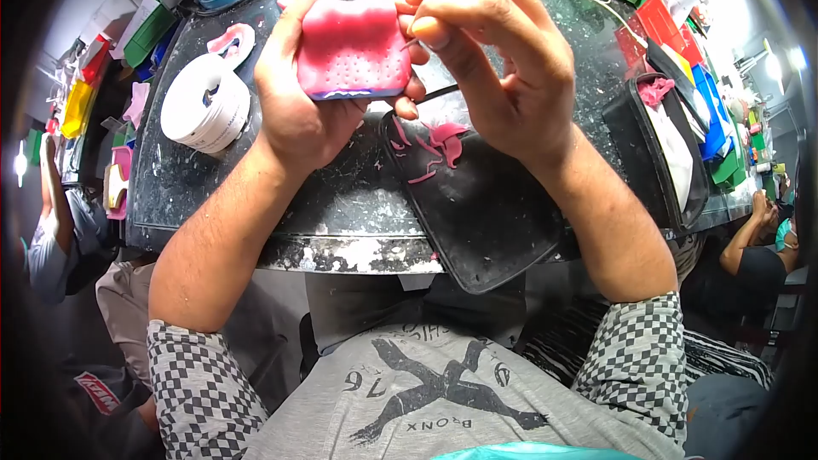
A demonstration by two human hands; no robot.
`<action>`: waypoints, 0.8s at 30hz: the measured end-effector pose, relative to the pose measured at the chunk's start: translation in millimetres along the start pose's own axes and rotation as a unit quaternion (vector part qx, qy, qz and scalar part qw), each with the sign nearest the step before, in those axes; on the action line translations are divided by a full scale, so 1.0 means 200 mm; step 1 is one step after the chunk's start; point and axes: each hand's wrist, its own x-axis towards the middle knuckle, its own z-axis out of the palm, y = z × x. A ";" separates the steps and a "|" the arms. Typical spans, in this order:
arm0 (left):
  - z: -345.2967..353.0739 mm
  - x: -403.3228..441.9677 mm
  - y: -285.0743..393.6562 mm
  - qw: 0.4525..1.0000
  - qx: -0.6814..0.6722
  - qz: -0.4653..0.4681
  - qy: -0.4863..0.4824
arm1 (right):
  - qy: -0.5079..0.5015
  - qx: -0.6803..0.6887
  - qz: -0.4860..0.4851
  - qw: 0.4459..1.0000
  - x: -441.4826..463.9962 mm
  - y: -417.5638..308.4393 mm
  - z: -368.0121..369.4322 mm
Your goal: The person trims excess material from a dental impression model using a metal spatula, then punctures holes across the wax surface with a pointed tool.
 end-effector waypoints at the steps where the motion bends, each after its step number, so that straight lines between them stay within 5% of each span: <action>1: 0.01 0.00 0.00 1.000 0.000 -0.003 0.002 | 0.001 0.001 0.003 1.000 -0.02 0.02 0.02; 7: 0.00 -0.01 0.00 0.999 -0.035 -0.011 -0.001 | -0.012 0.006 0.013 1.000 -0.01 -0.02 0.00; 8: 0.00 -0.01 0.00 0.999 -0.035 -0.010 -0.001 | -0.035 -0.079 0.000 0.996 0.01 -0.03 -0.03; 24: 0.01 -0.01 0.00 0.999 -0.036 -0.019 0.009 | 0.012 -0.016 0.023 1.000 -0.02 -0.02 0.00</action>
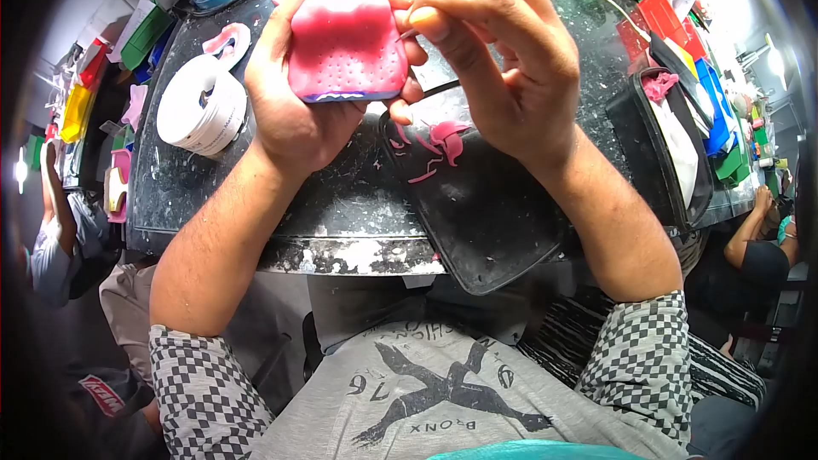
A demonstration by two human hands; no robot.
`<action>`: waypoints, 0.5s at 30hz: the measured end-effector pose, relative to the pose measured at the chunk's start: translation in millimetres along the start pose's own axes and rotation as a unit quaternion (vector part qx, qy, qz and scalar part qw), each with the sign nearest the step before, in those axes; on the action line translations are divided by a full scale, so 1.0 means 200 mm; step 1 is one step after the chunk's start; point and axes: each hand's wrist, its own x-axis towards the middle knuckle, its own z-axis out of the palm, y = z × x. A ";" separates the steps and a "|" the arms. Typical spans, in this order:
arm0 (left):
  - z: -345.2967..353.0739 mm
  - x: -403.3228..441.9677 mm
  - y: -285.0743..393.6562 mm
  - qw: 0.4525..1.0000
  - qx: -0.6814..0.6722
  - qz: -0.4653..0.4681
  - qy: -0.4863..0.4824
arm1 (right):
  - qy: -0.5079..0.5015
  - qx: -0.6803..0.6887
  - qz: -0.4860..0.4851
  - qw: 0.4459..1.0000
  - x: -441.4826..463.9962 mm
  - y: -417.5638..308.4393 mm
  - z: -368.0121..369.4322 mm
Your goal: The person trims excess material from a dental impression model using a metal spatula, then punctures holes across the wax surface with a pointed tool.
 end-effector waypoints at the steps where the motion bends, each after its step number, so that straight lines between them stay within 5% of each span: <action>1: 0.00 0.00 0.00 1.000 -0.007 -0.002 0.002 | -0.011 -0.030 0.002 0.999 0.01 -0.01 -0.01; 11: -0.01 0.01 0.00 0.998 -0.023 -0.010 -0.051 | 0.067 0.050 0.052 0.995 -0.03 0.02 0.03; 15: -0.03 -0.01 -0.01 0.998 -0.034 -0.024 -0.043 | -0.014 -0.007 0.017 1.000 -0.01 0.01 -0.01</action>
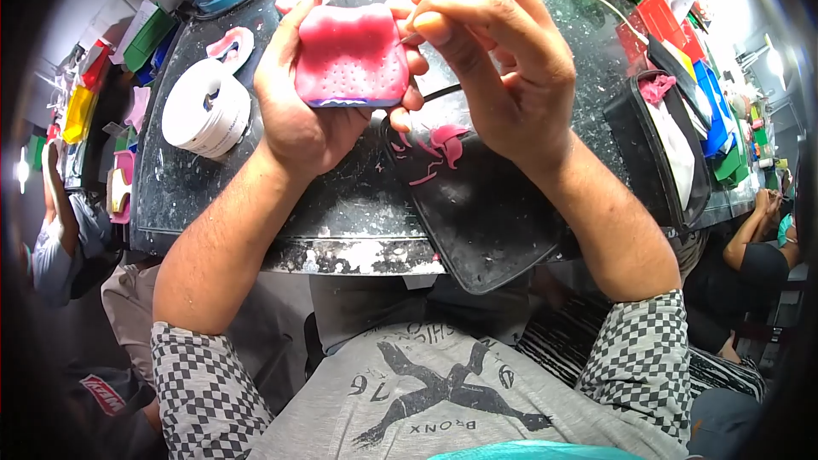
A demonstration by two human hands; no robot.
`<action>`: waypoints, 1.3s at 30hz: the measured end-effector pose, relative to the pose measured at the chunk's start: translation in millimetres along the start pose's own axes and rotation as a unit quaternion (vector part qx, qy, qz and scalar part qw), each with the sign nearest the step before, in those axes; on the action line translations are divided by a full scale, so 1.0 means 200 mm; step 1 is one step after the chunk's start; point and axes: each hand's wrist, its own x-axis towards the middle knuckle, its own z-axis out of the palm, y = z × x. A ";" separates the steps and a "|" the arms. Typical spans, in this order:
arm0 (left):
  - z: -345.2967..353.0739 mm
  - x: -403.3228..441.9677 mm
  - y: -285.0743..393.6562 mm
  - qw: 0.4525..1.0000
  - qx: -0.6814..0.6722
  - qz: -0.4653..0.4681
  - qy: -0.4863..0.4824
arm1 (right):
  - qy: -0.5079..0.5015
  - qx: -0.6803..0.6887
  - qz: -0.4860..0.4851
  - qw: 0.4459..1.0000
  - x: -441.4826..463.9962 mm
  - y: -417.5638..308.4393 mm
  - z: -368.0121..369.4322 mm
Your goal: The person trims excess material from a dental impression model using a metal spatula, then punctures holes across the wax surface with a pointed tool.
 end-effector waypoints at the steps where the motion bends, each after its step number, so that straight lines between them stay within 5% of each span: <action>1: 0.00 0.00 0.00 1.000 0.001 -0.001 0.000 | 0.004 0.002 0.011 1.000 0.00 0.00 0.00; 4: 0.00 0.00 0.00 1.000 -0.008 -0.009 0.002 | 0.023 0.101 0.035 0.994 0.00 0.00 0.03; 11: 0.00 0.01 0.00 1.000 0.020 0.021 0.006 | -0.018 -0.075 -0.013 0.997 0.02 -0.03 0.01; 16: 0.02 0.03 0.01 0.999 0.003 -0.017 0.030 | 0.071 0.174 0.123 0.974 -0.02 -0.01 0.04; 18: -0.01 0.04 -0.01 1.000 -0.005 -0.007 0.025 | 0.031 0.024 0.037 0.999 -0.01 0.03 0.02; 22: -0.01 0.05 -0.02 0.999 0.021 -0.030 0.035 | 0.009 -0.017 -0.015 1.000 0.02 0.03 -0.01; 39: 0.04 0.02 -0.08 0.990 -0.078 -0.119 -0.005 | -0.024 0.013 0.045 0.999 0.00 -0.04 0.02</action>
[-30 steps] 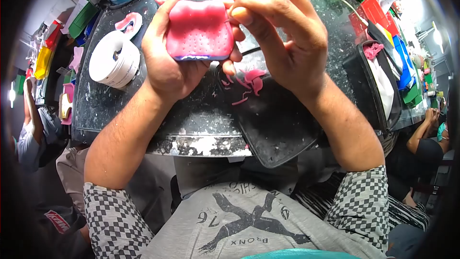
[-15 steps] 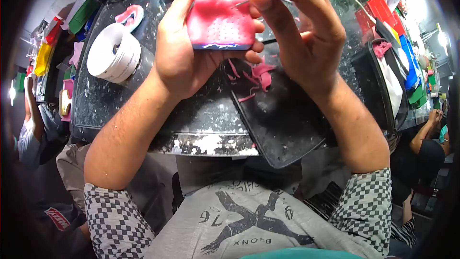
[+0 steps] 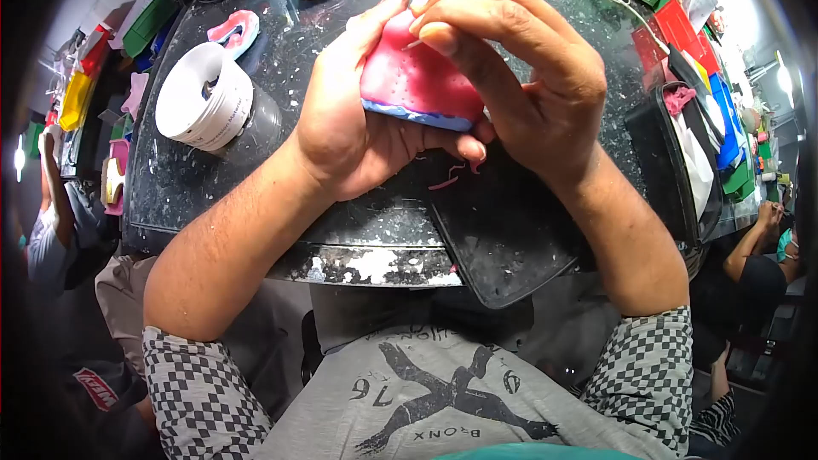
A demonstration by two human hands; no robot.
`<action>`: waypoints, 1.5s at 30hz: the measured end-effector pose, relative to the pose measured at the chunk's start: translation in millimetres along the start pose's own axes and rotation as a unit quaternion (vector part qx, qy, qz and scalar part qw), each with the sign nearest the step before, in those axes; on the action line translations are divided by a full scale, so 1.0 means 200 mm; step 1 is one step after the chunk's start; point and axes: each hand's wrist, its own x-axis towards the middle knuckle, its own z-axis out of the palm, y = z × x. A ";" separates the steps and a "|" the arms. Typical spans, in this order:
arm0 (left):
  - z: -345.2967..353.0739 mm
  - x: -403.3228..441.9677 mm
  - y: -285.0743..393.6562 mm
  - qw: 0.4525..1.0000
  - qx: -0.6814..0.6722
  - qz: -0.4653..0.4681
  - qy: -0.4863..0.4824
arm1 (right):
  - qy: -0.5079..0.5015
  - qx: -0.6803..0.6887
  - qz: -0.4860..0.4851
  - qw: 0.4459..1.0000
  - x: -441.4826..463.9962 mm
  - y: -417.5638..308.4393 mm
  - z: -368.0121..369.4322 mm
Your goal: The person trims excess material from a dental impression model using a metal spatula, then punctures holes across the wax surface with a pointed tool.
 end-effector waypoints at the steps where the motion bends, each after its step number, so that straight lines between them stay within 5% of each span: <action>1: 0.01 0.00 0.00 1.000 0.016 0.011 -0.009 | 0.001 0.000 0.001 1.000 -0.01 0.00 0.00; 40: 0.01 0.00 0.00 0.998 0.067 0.009 0.000 | -0.003 -0.050 -0.065 0.997 0.02 0.01 -0.03; 45: 0.03 0.00 -0.01 1.000 -0.005 0.014 0.012 | -0.027 -0.032 -0.029 0.999 0.01 -0.01 -0.02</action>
